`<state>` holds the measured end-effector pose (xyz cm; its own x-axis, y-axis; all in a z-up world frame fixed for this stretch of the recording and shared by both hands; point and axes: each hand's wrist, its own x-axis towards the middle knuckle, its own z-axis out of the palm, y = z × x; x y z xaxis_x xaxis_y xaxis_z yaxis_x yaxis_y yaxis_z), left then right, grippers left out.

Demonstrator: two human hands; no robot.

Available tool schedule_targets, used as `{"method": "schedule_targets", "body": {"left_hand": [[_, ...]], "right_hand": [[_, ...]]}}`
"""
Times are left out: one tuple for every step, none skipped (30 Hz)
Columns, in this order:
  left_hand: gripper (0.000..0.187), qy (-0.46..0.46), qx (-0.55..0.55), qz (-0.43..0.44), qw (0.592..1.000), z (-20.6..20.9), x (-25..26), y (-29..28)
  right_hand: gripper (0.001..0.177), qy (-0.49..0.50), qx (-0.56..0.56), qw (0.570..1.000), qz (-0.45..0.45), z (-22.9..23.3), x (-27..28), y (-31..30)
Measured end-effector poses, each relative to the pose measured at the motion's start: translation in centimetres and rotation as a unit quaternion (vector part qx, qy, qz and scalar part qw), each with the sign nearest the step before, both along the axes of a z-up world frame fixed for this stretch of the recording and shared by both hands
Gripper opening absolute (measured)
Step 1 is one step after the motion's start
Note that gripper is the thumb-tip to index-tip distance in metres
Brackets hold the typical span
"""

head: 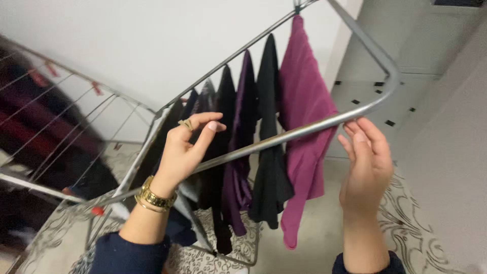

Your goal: The person takes a dark blue garment from a red laundry basket, unfolds it, and hangs it on a metal drying rack. They then take a patterned black-and-white garment from the basket, unfold it, and hang it on the rack as well.

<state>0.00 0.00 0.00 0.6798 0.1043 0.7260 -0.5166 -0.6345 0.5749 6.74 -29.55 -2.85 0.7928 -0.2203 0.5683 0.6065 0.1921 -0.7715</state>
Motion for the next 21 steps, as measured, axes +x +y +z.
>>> {"method": "schedule_targets", "body": {"left_hand": [[0.023,0.0,0.0,0.01,1.0,-0.5,-1.1,0.1],[0.023,-0.006,-0.032,0.009,0.999,-1.1,-2.3,0.2],[0.022,-0.013,-0.063,0.008,0.998,-1.6,-3.4,0.3],[0.022,-0.013,-0.063,0.018,0.998,-2.4,-4.7,0.1],[0.022,-0.002,-0.121,0.021,0.992,-3.2,-5.8,0.0],[0.023,0.008,-0.179,0.025,0.984,-3.9,-6.9,-0.1],[0.023,0.007,-0.179,0.034,0.983,-4.5,-7.9,-0.1],[0.023,0.001,-0.19,0.042,0.981,-5.0,-8.8,0.0],[0.023,-0.008,-0.2,0.048,0.979,-5.4,-9.5,0.2],[0.023,-0.011,-0.199,0.055,0.978,-5.5,-10.5,0.5],[0.024,-0.003,-0.208,0.069,0.976,-5.7,-11.6,0.4],[0.024,0.005,-0.217,0.083,0.973,-5.9,-12.7,0.4],[0.024,0.002,-0.218,0.088,0.972,-6.0,-13.4,0.8],[0.024,0.0,-0.223,0.099,0.97,-6.2,-14.0,1.2],[0.024,-0.001,-0.226,0.11,0.968,-6.2,-14.8,1.5],[0.024,-0.003,-0.226,0.114,0.967,-6.0,-15.5,1.6],[0.024,-0.011,-0.229,0.118,0.966,-6.0,-16.3,1.7],[0.023,-0.018,-0.232,0.121,0.965,-6.1,-17.2,1.8],[0.023,-0.02,-0.232,0.122,0.965,-6.5,-17.7,2.1],[0.023,-0.017,-0.235,0.139,0.962,-6.8,-18.3,2.4],[0.024,-0.014,-0.236,0.157,0.959,-7.1,-19.0,2.8]], "right_hand": [[0.039,0.0,0.0,1.0,0.01,-0.1,-0.4,0.4],[0.038,-0.029,-0.002,1.0,0.005,-0.2,-0.8,0.8],[0.037,-0.059,-0.002,0.998,0.0,-0.4,-1.3,1.2],[0.037,-0.059,-0.002,0.998,0.01,-0.3,-2.1,1.5],[0.033,-0.057,-0.019,0.998,-0.022,-0.3,-2.8,1.8],[0.03,-0.055,-0.036,0.996,-0.053,-0.2,-3.4,2.2],[0.03,-0.054,-0.035,0.997,-0.044,-0.6,-3.5,2.4],[0.028,-0.097,-0.026,0.993,-0.054,-1.0,-3.6,2.6],[0.027,-0.142,-0.014,0.988,-0.064,-1.3,-3.4,3.1],[0.027,-0.143,-0.013,0.988,-0.057,-1.1,-4.4,3.7],[0.027,-0.14,-0.013,0.988,-0.055,-0.8,-5.5,4.0],[0.027,-0.137,-0.014,0.989,-0.053,-0.6,-6.6,4.4],[0.027,-0.139,-0.014,0.989,-0.047,-1.1,-6.6,5.0],[0.026,-0.134,0.003,0.991,-0.025,-1.5,-6.6,5.7],[0.025,-0.127,0.022,0.992,-0.004,-2.0,-6.7,6.1],[0.025,-0.128,0.023,0.992,0.0,-1.8,-7.4,6.7],[0.021,-0.115,0.006,0.993,0.014,-1.8,-8.2,7.1],[0.018,-0.103,-0.012,0.994,0.028,-1.8,-9.0,7.6],[0.018,-0.105,-0.012,0.994,0.029,-1.9,-9.6,8.0],[0.019,-0.098,-0.018,0.994,0.052,-1.9,-10.2,8.5],[0.02,-0.091,-0.024,0.993,0.075,-1.9,-10.9,9.1]]}}
